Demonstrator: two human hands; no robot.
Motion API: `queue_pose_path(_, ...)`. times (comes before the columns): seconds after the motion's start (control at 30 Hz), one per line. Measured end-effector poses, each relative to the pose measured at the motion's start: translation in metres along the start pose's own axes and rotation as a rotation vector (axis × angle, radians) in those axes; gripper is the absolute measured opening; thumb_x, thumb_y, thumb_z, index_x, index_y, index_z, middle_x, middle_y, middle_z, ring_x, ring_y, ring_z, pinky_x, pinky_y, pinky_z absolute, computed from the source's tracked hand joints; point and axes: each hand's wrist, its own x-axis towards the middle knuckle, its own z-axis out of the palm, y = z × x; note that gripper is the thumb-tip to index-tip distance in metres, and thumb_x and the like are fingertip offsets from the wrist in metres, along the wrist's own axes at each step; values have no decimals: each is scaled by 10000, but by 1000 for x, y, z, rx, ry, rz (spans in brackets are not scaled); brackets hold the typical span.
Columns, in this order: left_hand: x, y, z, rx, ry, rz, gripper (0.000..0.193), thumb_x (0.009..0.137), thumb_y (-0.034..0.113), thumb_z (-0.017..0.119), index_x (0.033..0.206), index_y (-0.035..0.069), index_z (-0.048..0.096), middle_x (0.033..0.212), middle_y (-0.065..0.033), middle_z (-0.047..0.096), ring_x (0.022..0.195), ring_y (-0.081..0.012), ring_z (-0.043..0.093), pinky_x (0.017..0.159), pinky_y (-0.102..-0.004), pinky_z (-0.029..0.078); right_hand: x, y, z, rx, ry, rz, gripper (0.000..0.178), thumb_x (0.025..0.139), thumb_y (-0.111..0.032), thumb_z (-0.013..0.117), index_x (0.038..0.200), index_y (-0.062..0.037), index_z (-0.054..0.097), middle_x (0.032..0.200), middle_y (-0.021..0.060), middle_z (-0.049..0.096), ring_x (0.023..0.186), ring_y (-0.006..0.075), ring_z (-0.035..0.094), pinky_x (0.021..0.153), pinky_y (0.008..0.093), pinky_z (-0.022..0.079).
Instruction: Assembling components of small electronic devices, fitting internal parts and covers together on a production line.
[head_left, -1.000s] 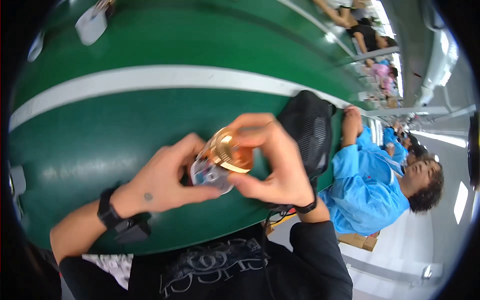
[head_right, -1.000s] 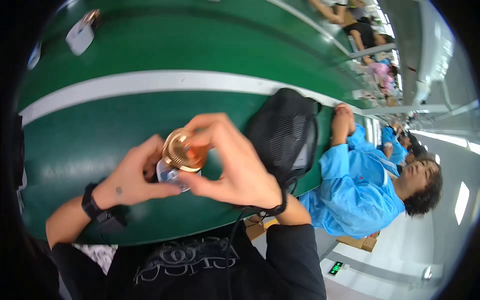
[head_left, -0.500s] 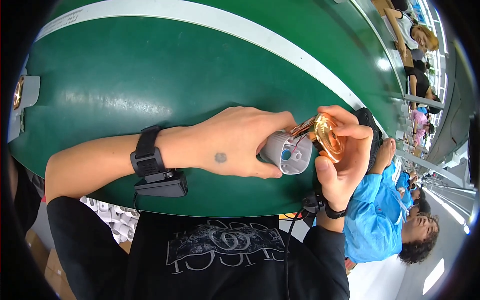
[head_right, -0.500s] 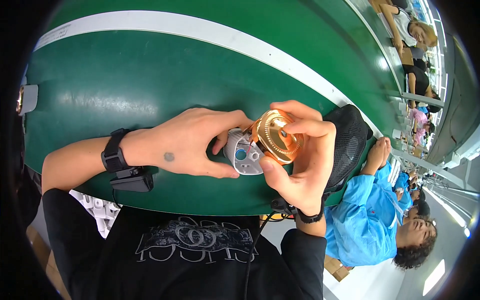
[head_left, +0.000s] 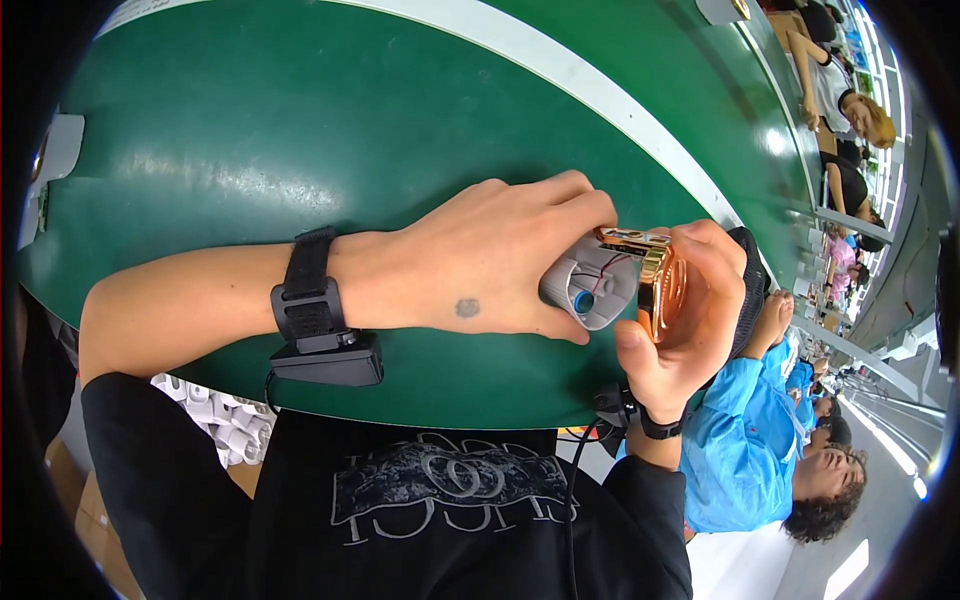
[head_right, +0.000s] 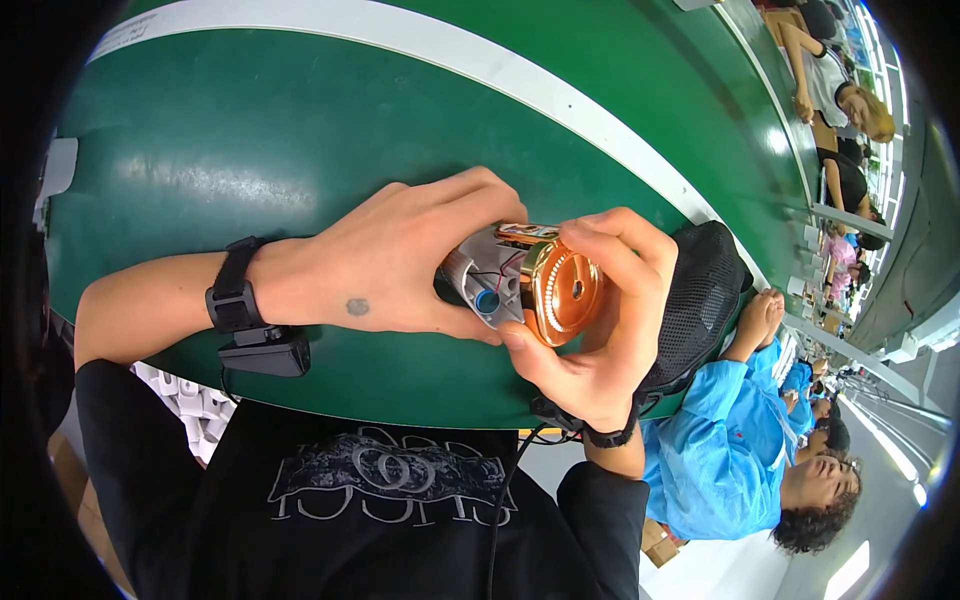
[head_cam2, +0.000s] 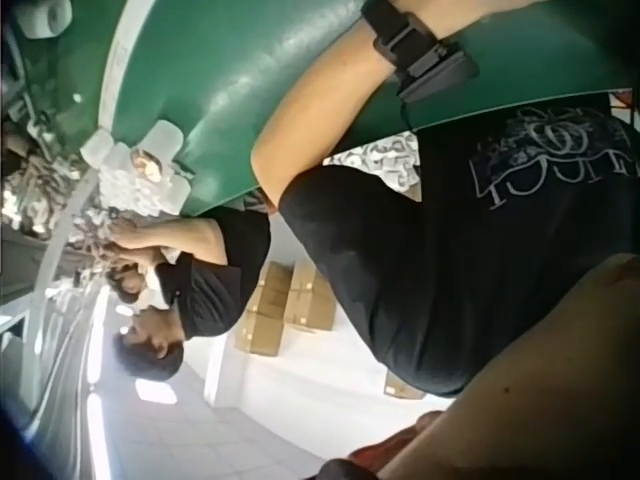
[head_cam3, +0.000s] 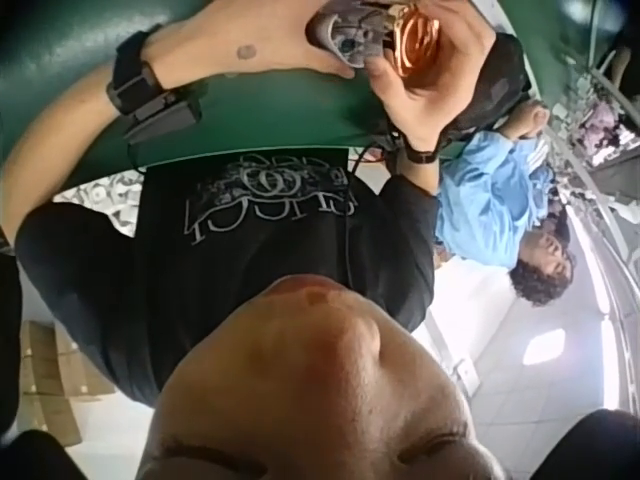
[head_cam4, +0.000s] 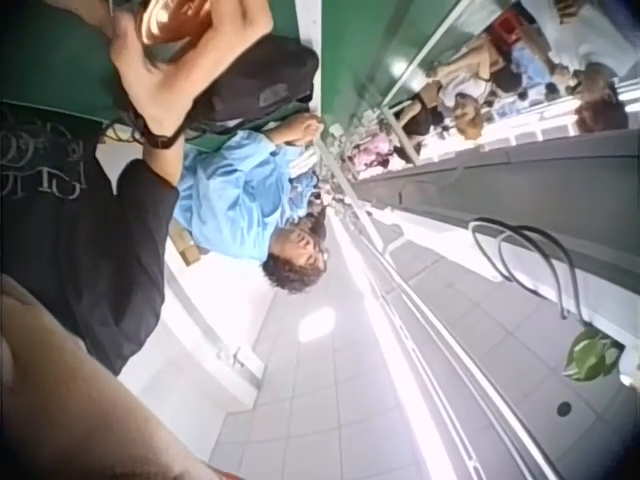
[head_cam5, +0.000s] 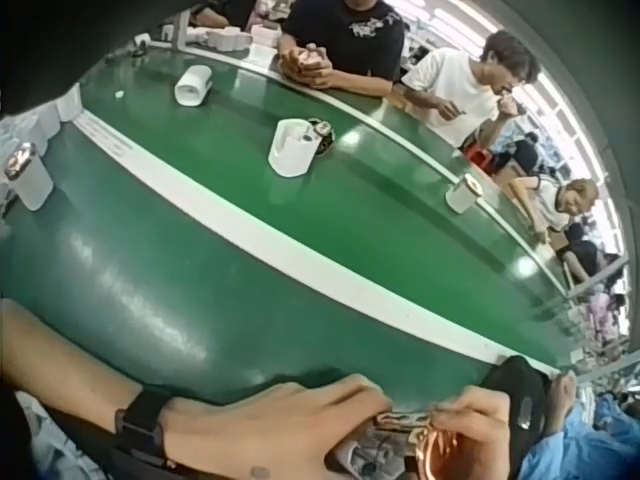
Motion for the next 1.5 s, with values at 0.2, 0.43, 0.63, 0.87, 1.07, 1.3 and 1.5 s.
queue_pose_path(0.2,4,2,-9,-50,-134,-77,632,735,314,892,1214,46,578,1068,-119,686,943,-320,710,732,-410,574,-2,0,9,-114,-22,-31,691,912,-476,740,1326,17,490,1310,214,457,1088,326,615,939,444,536)
queue_pose_path(0.43,4,-4,-8,-42,-118,-19,608,745,288,876,1220,54,577,1040,-120,701,925,-339,710,759,-429,572,-2,4,20,-149,65,-85,607,938,-484,682,1241,25,553,1271,224,470,985,352,668,854,441,565)
queue_pose_path(0.63,2,-8,-6,-61,-132,-36,604,751,284,872,1225,53,579,1045,-125,704,930,-344,711,770,-436,569,-5,4,26,-216,97,-99,591,940,-487,676,1225,22,582,1263,222,471,972,360,677,841,447,562)
queue_pose_path(0.87,1,-11,-4,-44,-125,-16,609,753,285,871,1234,56,576,1052,-133,705,944,-355,709,767,-440,568,-6,-1,27,-258,98,-69,615,948,-513,665,1216,34,584,1269,223,472,985,362,677,844,434,561)
queue_pose_path(1.07,3,-12,-2,-59,-84,32,522,757,281,862,1130,27,600,907,-153,710,849,-363,716,709,-451,563,-4,-2,26,-345,59,-70,636,1003,-557,541,1287,10,490,1274,238,496,946,336,682,852,430,569)
queue_pose_path(1.3,1,-13,-3,-61,-105,17,522,757,288,870,1118,24,602,860,-150,707,813,-359,717,688,-446,561,-7,-2,27,-276,115,-51,665,948,-534,665,1275,23,510,1254,246,472,995,362,667,861,444,574)
queue_pose_path(1.5,1,-11,-7,-59,-191,-38,599,766,291,873,1231,56,578,963,-138,705,865,-355,711,722,-436,557,-7,-6,29,-309,102,-16,668,969,-557,609,1296,14,495,1270,230,480,1005,341,661,875,441,560)
